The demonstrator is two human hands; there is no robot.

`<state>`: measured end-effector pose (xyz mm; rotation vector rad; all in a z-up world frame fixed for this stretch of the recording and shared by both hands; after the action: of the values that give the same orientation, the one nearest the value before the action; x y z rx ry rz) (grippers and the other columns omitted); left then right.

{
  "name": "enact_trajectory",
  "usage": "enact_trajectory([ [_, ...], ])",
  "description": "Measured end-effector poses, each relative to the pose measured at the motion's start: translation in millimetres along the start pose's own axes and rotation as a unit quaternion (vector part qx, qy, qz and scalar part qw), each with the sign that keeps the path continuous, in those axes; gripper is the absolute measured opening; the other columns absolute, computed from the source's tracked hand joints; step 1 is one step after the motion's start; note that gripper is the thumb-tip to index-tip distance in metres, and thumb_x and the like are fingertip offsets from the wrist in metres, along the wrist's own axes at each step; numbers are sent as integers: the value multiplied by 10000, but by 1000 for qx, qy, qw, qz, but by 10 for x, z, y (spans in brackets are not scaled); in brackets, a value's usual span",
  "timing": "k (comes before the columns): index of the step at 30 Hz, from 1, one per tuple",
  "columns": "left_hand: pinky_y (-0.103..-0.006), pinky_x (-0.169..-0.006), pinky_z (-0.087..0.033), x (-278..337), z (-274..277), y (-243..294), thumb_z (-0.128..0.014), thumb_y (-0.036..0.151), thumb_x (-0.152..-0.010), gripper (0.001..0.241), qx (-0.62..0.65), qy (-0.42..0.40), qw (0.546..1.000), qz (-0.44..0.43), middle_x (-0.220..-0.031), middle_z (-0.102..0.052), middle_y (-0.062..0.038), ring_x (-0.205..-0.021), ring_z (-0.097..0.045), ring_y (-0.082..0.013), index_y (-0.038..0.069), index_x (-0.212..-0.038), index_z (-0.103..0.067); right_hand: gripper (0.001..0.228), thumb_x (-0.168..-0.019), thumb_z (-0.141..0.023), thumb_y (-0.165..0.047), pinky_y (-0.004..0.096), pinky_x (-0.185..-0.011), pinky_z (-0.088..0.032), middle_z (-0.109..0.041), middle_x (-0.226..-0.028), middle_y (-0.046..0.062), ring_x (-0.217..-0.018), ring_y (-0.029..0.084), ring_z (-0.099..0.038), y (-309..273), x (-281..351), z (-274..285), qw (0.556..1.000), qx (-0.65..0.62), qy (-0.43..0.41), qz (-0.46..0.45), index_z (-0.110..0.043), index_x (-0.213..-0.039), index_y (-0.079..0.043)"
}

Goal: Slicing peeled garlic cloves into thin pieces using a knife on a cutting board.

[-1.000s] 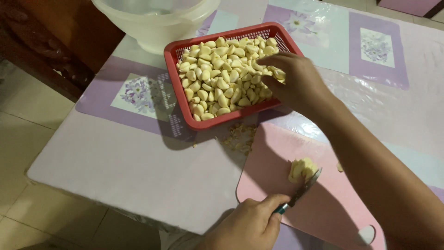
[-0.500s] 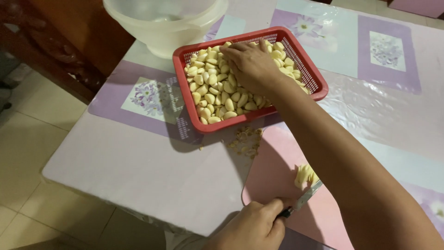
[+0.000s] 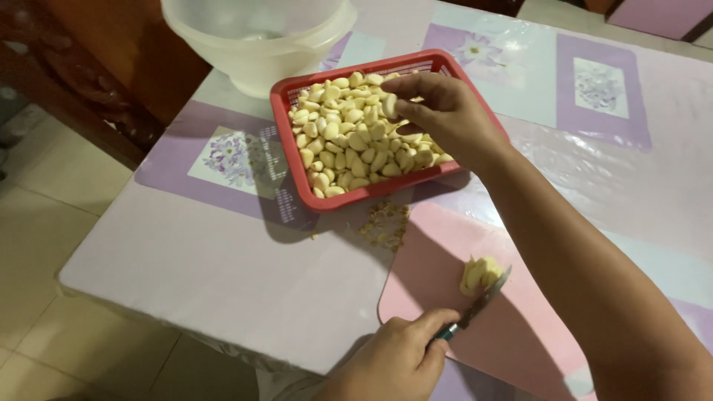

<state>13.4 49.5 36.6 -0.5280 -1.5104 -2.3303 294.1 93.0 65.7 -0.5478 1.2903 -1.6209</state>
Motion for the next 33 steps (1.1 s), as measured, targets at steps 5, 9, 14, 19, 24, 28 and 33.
enact_trajectory([
  [5,-499,-892,-545,1,-17,-9,-450,261,-970,545,4,15,999,-31,-1315,-742,-88,-1134,-721,-346,278,-1500,-575,242,-1038,-659,-117,268,-869,-682,-783,-1168,73,-987,151,-758,-28,164,147,991,73,49,-96,-729,-1267,-87],
  [9,-499,-854,-549,16,21,50,-447,257,-968,556,5,7,1000,-9,-1249,-759,-92,-1062,-738,-348,298,-1508,-573,261,-1035,-613,-20,432,-911,-660,-716,-1309,165,-1129,345,-705,306,24,197,954,287,81,-14,-761,-1250,-33],
  [14,-533,-811,-528,6,23,52,-468,305,-980,503,-3,-2,1000,11,-1159,-753,-145,-999,-731,-393,292,-1472,-575,460,-1068,-579,-151,649,-1143,-412,-500,-1596,181,-1421,415,-445,-7,-40,-223,928,363,-45,69,-556,-1526,-138],
  [19,-534,-746,-521,-41,-21,-19,-478,285,-987,496,-3,4,1000,-3,-1041,-755,-144,-883,-729,-377,293,-1473,-579,433,-1110,-448,-294,602,-1132,-367,-542,-1565,163,-1419,428,-482,201,26,-303,891,420,-94,141,-590,-1471,-102],
  [24,-523,-755,-523,-133,-95,-145,-497,261,-995,491,12,5,999,-41,-1031,-768,-135,-918,-740,-369,301,-1478,-575,416,-1033,-596,-99,532,-1043,-561,-619,-1489,174,-1302,374,-619,136,284,-190,888,412,-117,164,-645,-1444,-68],
  [28,-542,-760,-530,-149,-121,-187,-484,245,-978,552,1,-5,999,-37,-997,-751,-140,-880,-729,-384,321,-1523,-530,309,-999,-706,-46,491,-920,-684,-695,-1372,221,-1162,429,-720,132,261,-44,902,370,-64,213,-731,-1307,-32],
  [33,-466,-737,-507,-170,-105,-203,-481,243,-1001,561,34,-28,999,-26,-962,-747,-151,-812,-724,-317,309,-1557,-522,234,-1046,-634,-7,475,-731,-723,-766,-1238,206,-1023,386,-779,170,-47,104,936,307,21,170,-737,-1255,15],
])
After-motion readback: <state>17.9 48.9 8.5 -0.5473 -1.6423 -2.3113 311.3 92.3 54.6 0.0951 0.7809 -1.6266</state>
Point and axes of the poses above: each hand's wrist, its own x-axis away from the middle knuckle, its own z-axis out of the back of the hand, y = z × x, the point moved 1 cm from there along -x, towards the middle knuckle
